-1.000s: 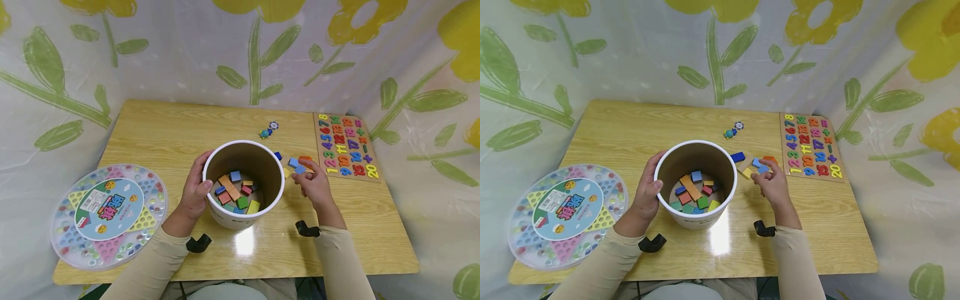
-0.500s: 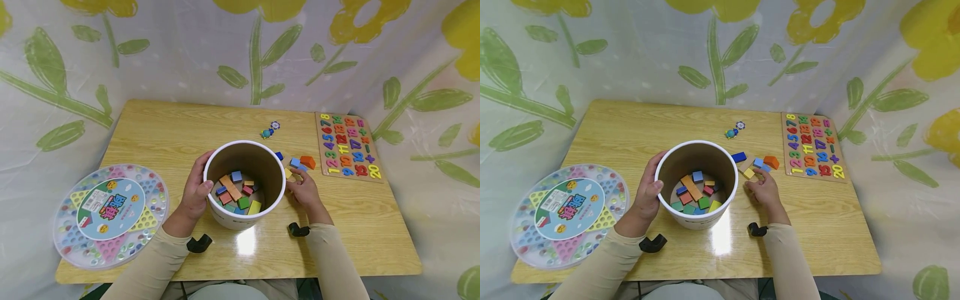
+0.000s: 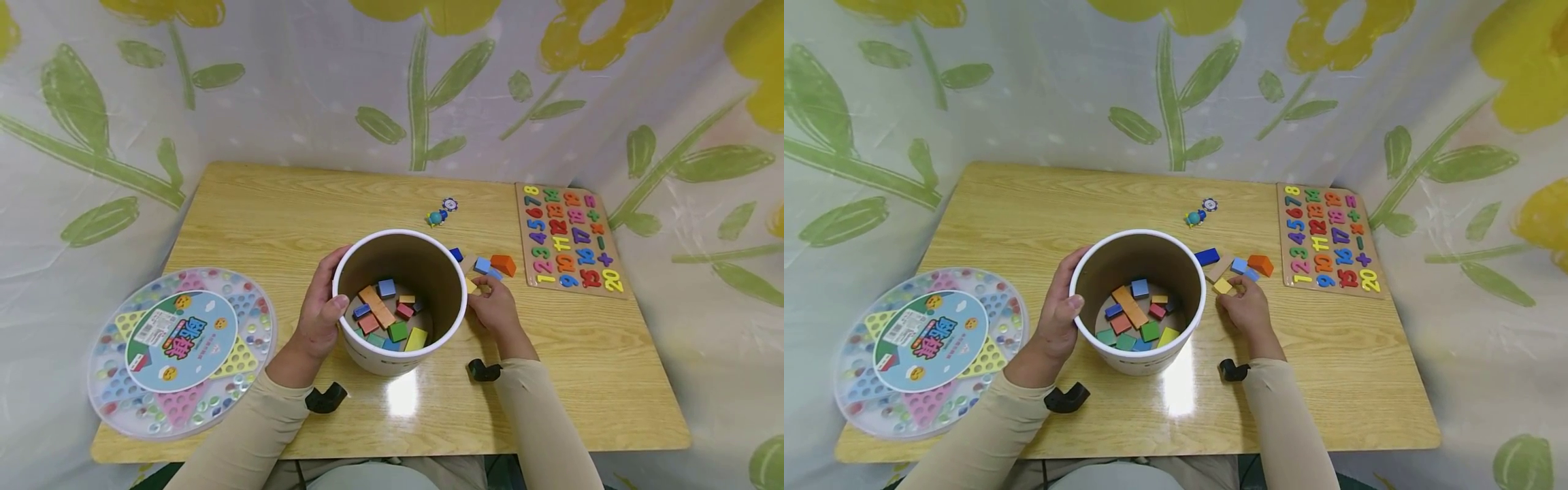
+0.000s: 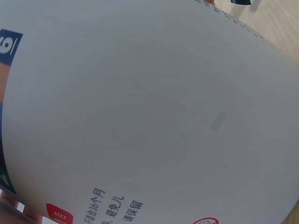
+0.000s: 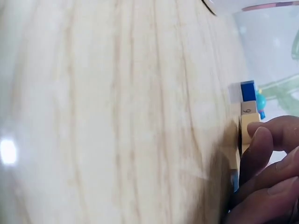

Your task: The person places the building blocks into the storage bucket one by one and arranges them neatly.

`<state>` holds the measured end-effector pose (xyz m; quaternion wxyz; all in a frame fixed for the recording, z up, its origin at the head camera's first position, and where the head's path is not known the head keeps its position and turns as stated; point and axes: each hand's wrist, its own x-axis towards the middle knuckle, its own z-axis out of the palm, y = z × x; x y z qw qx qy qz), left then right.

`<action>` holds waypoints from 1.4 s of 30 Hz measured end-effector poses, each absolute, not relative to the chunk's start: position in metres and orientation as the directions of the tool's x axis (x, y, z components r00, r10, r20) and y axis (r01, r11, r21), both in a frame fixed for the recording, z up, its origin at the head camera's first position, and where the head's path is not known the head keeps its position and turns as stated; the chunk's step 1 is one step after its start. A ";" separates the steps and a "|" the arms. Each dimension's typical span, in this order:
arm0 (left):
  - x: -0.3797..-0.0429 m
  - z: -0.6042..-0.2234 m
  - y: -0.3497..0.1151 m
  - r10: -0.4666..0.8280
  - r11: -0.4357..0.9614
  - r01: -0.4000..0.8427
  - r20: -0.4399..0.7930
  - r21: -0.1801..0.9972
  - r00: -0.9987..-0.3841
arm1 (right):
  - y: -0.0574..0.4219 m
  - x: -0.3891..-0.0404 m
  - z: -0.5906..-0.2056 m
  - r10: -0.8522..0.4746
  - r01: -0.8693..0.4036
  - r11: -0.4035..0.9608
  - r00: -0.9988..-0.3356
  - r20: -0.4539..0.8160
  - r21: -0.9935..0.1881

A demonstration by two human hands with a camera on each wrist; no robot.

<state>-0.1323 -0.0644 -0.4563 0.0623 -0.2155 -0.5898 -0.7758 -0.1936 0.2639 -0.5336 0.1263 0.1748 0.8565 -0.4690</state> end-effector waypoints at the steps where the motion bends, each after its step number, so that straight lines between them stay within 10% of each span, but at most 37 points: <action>1: -0.132 -0.457 -0.064 0.158 -0.297 0.350 0.407 0.888 -0.900 | 0.265 -0.193 -0.533 0.180 0.417 0.488 -0.908 -0.380 -0.766; 11: -0.133 -0.459 -0.065 0.145 -0.305 0.351 0.408 0.885 -0.902 | 0.268 -0.180 -0.490 0.141 0.297 0.343 -0.954 -0.264 -0.891; 25: -0.132 -0.458 -0.065 0.142 -0.299 0.346 0.400 0.889 -0.906 | 0.234 -0.139 -0.361 -0.077 -0.185 0.127 -0.981 0.176 -0.975; 34: -0.132 -0.457 -0.064 0.144 -0.294 0.345 0.398 0.891 -0.906 | 0.211 -0.117 -0.342 -0.286 -0.337 -0.021 -0.900 0.329 -0.941; 42: -0.133 -0.457 -0.064 0.147 -0.283 0.346 0.397 0.894 -0.906 | 0.238 -0.134 -0.348 -0.155 -0.320 -0.062 -0.933 0.325 -0.946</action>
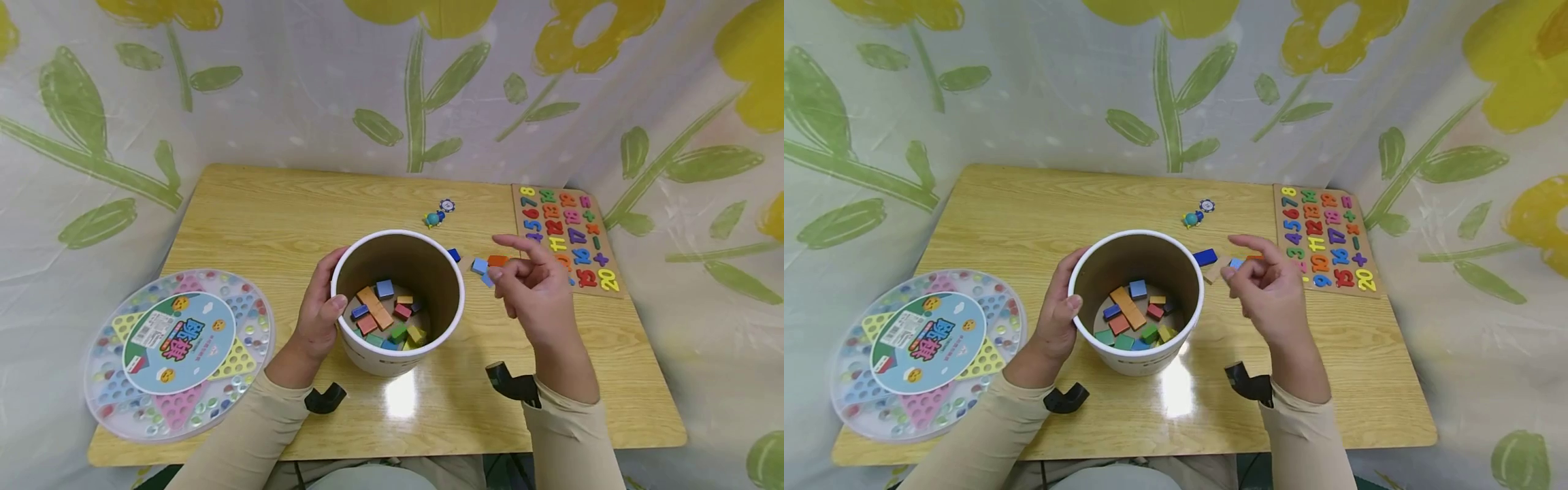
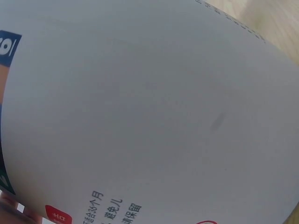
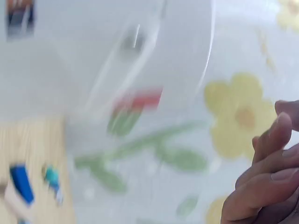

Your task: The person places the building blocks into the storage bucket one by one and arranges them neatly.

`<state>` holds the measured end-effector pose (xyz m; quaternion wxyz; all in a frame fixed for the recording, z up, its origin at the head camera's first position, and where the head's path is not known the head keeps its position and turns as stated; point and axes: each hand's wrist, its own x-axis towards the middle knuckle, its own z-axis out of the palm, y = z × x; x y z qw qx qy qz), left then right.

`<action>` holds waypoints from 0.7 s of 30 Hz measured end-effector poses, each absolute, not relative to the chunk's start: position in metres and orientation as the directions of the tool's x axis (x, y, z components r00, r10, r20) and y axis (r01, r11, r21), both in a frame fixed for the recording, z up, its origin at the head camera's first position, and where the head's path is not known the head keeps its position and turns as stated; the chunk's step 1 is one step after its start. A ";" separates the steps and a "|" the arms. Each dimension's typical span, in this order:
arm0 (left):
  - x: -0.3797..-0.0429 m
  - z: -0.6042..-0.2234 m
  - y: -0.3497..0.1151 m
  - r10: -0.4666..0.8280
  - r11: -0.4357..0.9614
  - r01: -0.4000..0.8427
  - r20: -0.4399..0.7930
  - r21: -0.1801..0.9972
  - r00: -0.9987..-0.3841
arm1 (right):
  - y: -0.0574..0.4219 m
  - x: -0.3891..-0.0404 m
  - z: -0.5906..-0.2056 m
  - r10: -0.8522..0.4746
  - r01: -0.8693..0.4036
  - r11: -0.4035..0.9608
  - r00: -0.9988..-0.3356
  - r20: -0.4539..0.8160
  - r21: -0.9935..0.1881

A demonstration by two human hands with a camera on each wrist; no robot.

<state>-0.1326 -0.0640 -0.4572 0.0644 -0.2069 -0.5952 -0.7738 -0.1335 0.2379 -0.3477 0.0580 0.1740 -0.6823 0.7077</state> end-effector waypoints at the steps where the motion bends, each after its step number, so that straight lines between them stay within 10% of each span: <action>1: -0.133 -0.457 -0.064 0.147 -0.286 0.346 0.398 0.894 -0.906 | 0.245 -0.139 -0.351 -0.117 -0.291 -0.051 -0.948 0.295 -0.955; 14: -0.132 -0.458 -0.064 0.146 -0.301 0.342 0.397 0.890 -0.906 | 0.313 -0.193 -0.472 0.174 0.288 0.131 -0.949 -0.264 -0.948; 21: -0.132 -0.458 -0.064 0.150 -0.311 0.340 0.399 0.888 -0.905 | 0.314 -0.196 -0.509 0.197 0.388 0.184 -0.915 -0.353 -0.903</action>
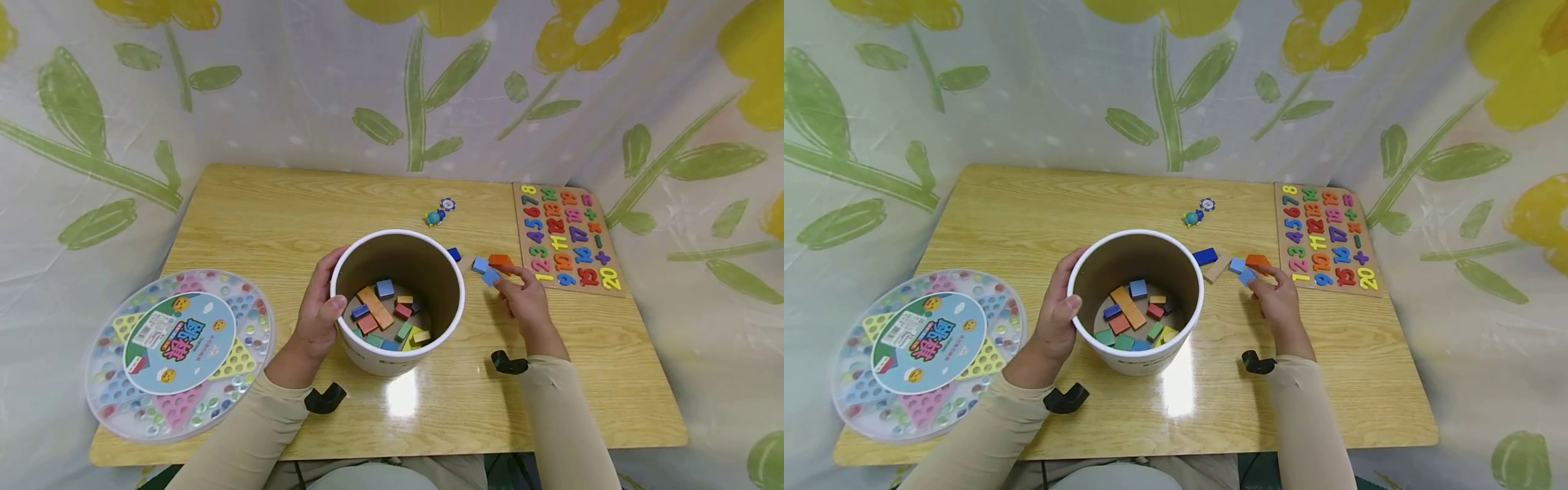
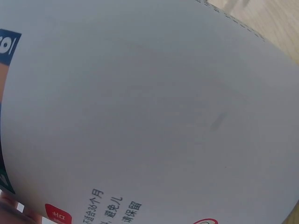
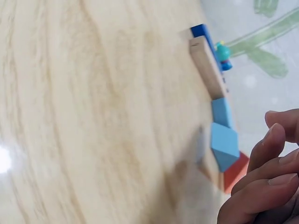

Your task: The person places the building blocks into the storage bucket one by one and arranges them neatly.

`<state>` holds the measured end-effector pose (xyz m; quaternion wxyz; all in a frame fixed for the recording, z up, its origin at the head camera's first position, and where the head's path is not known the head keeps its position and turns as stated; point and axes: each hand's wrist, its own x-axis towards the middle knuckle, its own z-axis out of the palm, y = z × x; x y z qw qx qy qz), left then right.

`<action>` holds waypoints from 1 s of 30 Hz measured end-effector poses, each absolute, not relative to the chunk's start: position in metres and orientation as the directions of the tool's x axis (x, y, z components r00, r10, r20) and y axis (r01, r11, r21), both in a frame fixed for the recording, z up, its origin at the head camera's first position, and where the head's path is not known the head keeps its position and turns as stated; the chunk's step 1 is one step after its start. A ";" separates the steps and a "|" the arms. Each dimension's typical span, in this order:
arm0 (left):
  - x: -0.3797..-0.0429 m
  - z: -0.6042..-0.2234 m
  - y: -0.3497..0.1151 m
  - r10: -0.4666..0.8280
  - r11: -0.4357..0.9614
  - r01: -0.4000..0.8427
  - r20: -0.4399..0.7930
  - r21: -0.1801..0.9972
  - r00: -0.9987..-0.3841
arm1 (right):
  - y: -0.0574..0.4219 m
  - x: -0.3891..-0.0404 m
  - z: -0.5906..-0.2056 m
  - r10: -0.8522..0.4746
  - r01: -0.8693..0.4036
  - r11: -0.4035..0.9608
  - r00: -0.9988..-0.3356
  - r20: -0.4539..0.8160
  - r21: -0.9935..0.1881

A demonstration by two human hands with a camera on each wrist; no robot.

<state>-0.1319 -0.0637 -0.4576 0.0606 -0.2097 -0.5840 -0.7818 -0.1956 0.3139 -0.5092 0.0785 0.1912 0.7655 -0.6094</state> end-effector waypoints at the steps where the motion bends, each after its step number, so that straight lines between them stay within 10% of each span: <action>1: -0.132 -0.457 -0.064 0.149 -0.313 0.339 0.399 0.887 -0.905 | 0.314 -0.196 -0.512 0.199 0.395 0.188 -0.912 -0.359 -0.899; 30: -0.133 -0.453 -0.063 0.148 -0.304 0.350 0.406 0.886 -0.902 | 0.322 -0.223 -0.509 -0.150 0.504 0.262 -0.821 -0.550 -0.823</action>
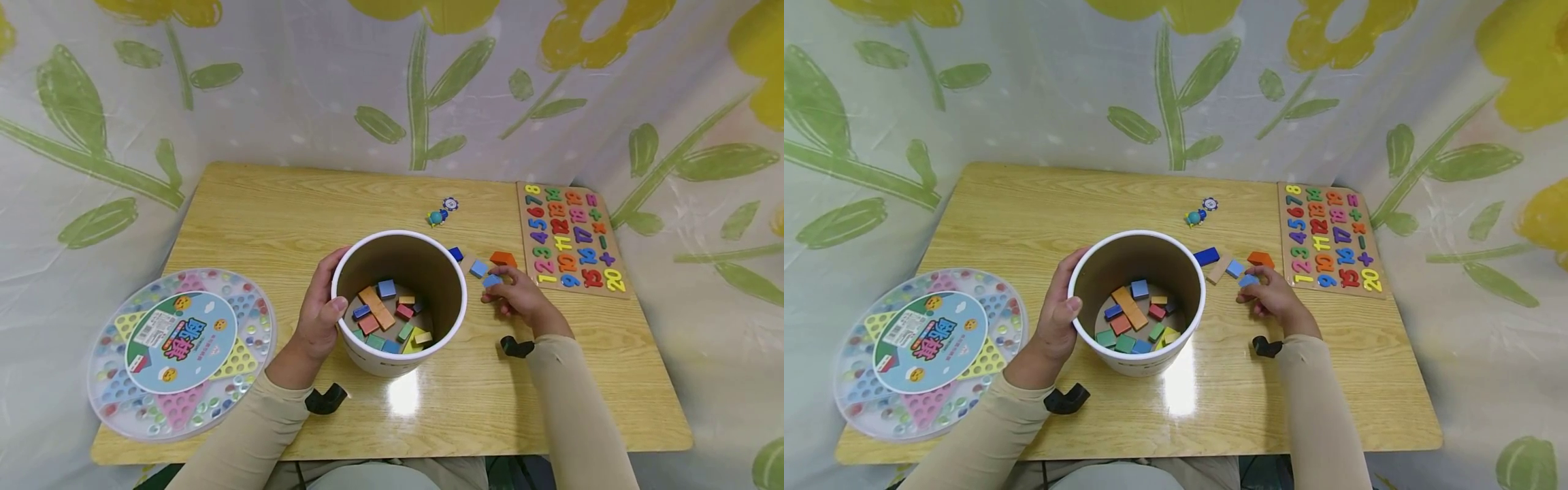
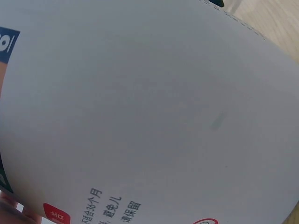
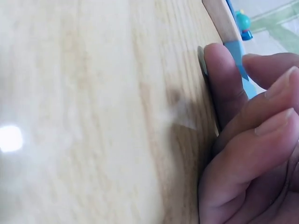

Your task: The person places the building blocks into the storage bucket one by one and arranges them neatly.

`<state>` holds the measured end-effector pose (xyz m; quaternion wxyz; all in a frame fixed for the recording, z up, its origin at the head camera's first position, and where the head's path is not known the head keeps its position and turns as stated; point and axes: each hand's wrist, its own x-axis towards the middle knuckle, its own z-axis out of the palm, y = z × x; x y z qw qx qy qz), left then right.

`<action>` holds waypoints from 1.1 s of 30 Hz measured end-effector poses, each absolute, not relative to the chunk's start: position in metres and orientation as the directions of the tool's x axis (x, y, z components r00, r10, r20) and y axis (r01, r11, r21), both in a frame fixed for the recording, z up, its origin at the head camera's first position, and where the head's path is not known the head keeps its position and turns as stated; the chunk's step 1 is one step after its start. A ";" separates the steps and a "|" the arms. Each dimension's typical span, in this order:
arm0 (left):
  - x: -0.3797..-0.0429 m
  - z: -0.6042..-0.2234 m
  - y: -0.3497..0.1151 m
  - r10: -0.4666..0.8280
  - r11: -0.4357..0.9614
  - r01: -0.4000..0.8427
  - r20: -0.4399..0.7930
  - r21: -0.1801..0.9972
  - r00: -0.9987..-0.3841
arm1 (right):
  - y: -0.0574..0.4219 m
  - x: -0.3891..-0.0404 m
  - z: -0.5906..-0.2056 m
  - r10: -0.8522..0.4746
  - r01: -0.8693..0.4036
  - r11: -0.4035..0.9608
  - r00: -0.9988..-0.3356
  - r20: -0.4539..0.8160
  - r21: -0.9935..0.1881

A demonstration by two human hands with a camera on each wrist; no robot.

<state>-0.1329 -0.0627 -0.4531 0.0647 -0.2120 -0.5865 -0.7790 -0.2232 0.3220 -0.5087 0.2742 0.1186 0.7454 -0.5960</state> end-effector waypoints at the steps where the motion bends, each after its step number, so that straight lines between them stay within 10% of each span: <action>1: -0.133 -0.453 -0.063 0.146 -0.303 0.350 0.406 0.886 -0.902 | 0.322 -0.223 -0.511 -0.135 0.503 0.269 -0.825 -0.549 -0.821; 10: -0.133 -0.457 -0.063 0.152 -0.298 0.362 0.419 0.883 -0.895 | 0.320 -0.215 -0.514 -0.072 0.474 0.339 -0.848 -0.524 -0.813; 21: -0.132 -0.456 -0.064 0.153 -0.304 0.351 0.409 0.886 -0.900 | 0.277 -0.181 -0.393 -0.284 0.143 0.204 -0.938 -0.199 -0.968; 27: -0.132 -0.457 -0.064 0.153 -0.308 0.348 0.407 0.885 -0.900 | 0.251 -0.157 -0.351 -0.552 0.058 -0.282 -0.826 0.112 -0.958; 33: -0.133 -0.458 -0.064 0.149 -0.298 0.346 0.401 0.890 -0.904 | 0.221 -0.136 -0.332 -0.698 0.088 -0.418 -0.668 0.258 -0.904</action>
